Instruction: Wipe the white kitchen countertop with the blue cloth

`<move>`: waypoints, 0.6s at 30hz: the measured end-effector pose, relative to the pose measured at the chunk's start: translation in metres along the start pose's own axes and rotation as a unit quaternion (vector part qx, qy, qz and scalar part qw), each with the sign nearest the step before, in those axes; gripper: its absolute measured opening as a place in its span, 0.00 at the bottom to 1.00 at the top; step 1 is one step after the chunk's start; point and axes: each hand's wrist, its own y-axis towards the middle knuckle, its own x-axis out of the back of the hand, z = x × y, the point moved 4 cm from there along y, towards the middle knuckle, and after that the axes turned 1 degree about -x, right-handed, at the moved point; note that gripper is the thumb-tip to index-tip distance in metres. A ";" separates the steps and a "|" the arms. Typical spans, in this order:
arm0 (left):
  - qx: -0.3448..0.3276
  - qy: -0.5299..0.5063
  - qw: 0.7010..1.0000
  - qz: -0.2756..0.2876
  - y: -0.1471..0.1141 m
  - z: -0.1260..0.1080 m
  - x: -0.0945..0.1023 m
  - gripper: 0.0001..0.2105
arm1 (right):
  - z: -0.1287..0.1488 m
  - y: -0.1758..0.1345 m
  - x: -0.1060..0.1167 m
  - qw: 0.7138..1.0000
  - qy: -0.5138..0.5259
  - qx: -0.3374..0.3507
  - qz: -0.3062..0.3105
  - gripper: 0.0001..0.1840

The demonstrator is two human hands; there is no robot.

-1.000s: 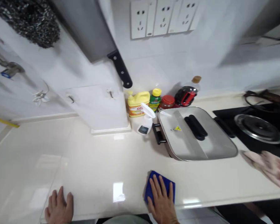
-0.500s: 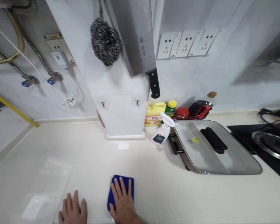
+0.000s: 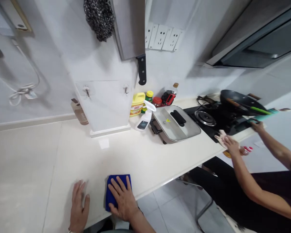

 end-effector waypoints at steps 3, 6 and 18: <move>-0.016 -0.013 0.999 0.032 0.013 0.003 -0.007 0.22 | -0.040 -0.023 0.005 0.997 -0.054 -0.024 -0.043 0.41; -0.016 -0.015 0.999 0.044 0.016 0.008 -0.003 0.21 | -0.091 -0.047 0.020 0.985 -0.115 -0.072 -0.109 0.39; 0.253 -0.012 0.960 -0.117 -0.041 0.077 0.087 0.25 | -0.223 -0.066 0.043 0.870 -0.214 -0.299 -0.328 0.36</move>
